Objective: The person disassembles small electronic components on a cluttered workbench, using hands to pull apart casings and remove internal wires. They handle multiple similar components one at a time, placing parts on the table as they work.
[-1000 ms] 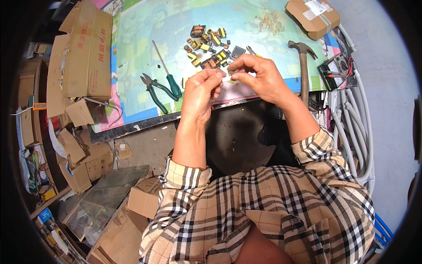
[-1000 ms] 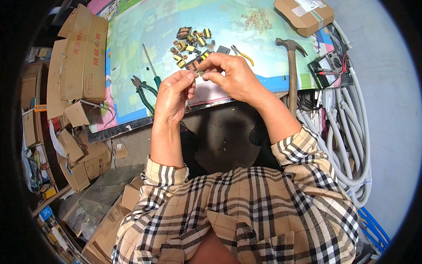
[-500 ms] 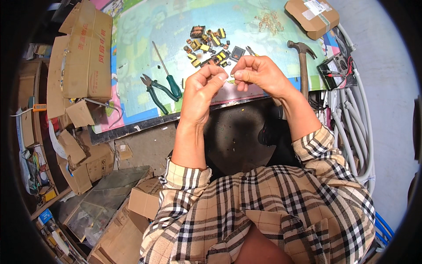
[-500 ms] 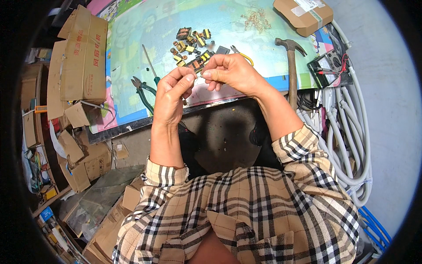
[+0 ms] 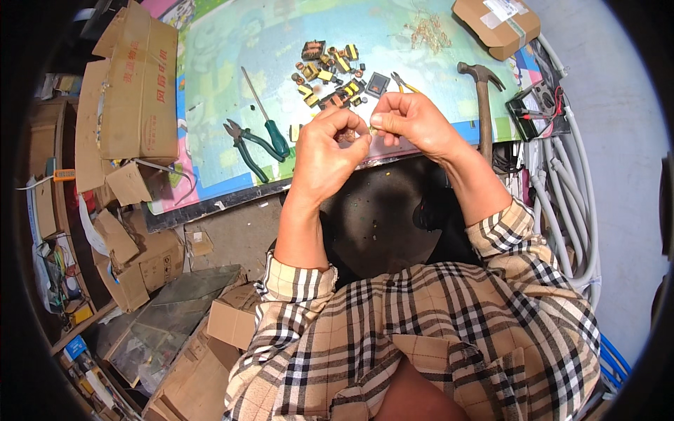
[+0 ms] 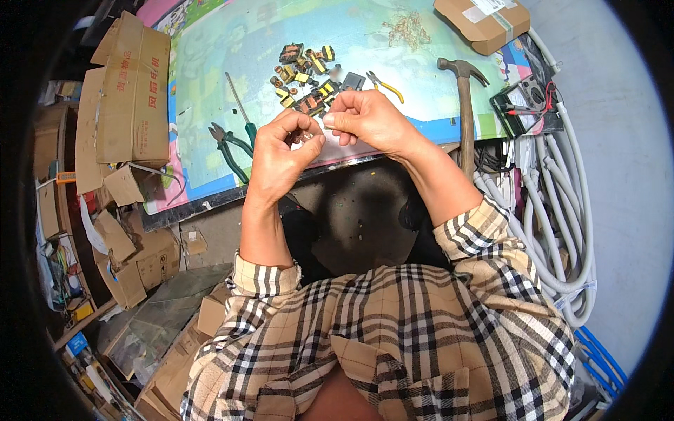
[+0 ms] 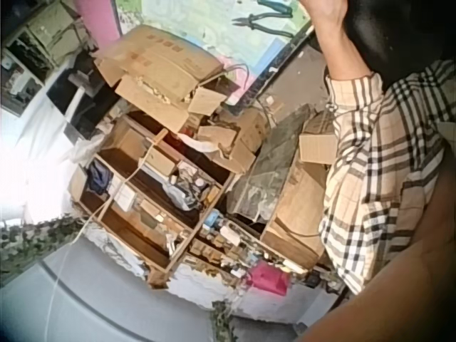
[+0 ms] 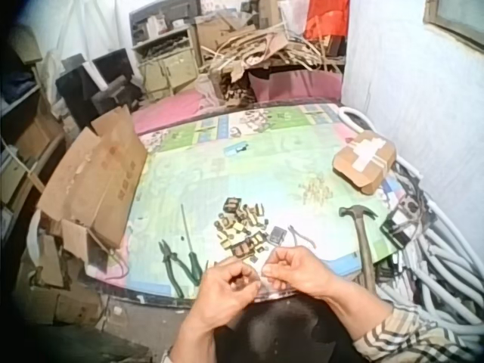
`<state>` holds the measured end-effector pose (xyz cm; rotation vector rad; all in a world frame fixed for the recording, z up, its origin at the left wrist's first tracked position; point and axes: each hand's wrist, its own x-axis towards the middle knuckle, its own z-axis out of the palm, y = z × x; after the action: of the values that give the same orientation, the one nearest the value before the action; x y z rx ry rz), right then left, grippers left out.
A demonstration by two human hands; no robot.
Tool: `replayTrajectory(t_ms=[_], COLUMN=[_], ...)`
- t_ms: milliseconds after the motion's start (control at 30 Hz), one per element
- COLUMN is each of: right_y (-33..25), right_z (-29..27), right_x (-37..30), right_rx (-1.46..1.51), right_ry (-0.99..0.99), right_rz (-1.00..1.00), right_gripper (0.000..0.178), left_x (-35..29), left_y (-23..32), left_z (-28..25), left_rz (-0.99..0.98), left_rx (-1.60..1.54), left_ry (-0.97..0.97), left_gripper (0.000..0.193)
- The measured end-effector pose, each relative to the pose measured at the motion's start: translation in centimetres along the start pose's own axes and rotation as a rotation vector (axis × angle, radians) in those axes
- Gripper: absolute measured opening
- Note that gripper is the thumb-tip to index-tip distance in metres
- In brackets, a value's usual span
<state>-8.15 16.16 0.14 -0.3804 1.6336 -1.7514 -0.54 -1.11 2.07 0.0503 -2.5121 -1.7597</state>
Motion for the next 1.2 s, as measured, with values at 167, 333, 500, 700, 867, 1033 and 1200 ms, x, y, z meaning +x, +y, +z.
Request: replayTrajectory(t_ms=[167, 333, 500, 700, 867, 1033, 1200], right_y=[0.4, -0.8, -0.7, -0.2, 0.0, 0.8, 1.1], right_z=[0.1, 0.3, 0.2, 0.0, 0.1, 0.1, 0.0], right_x=[0.2, 0.0, 0.1, 0.2, 0.6, 1.1, 1.1], right_rx=[-0.071, -0.094, -0.117, -0.139, -0.086, 0.046, 0.138], right_ry=[0.038, 0.031, 0.012, 0.032, 0.075, 0.145, 0.167], right_rz=[-0.064, -0.200, -0.237, -0.262, -0.216, -0.082, -0.050], right_gripper=[0.014, 0.011, 0.012, 0.014, 0.012, 0.012, 0.013], left_x=[0.3, 0.4, 0.3, 0.3, 0.2, 0.2, 0.3], left_y=[-0.7, -1.1, -1.1, -1.1, -1.3, -0.5, -0.1], left_z=[0.2, 0.3, 0.1, -0.1, 0.7, 1.7, 1.7], left_rz=[0.060, -0.179, -0.251, -0.258, -0.127, 0.157, 0.284], left_rx=[0.098, -0.427, -0.392, -0.377, -0.095, 0.229, 0.334], left_ry=[0.026, 0.010, 0.027, -0.047, 0.103, 0.302, 0.211], left_gripper=[0.010, 0.010, 0.010, 0.007, 0.004, 0.006, 0.008])
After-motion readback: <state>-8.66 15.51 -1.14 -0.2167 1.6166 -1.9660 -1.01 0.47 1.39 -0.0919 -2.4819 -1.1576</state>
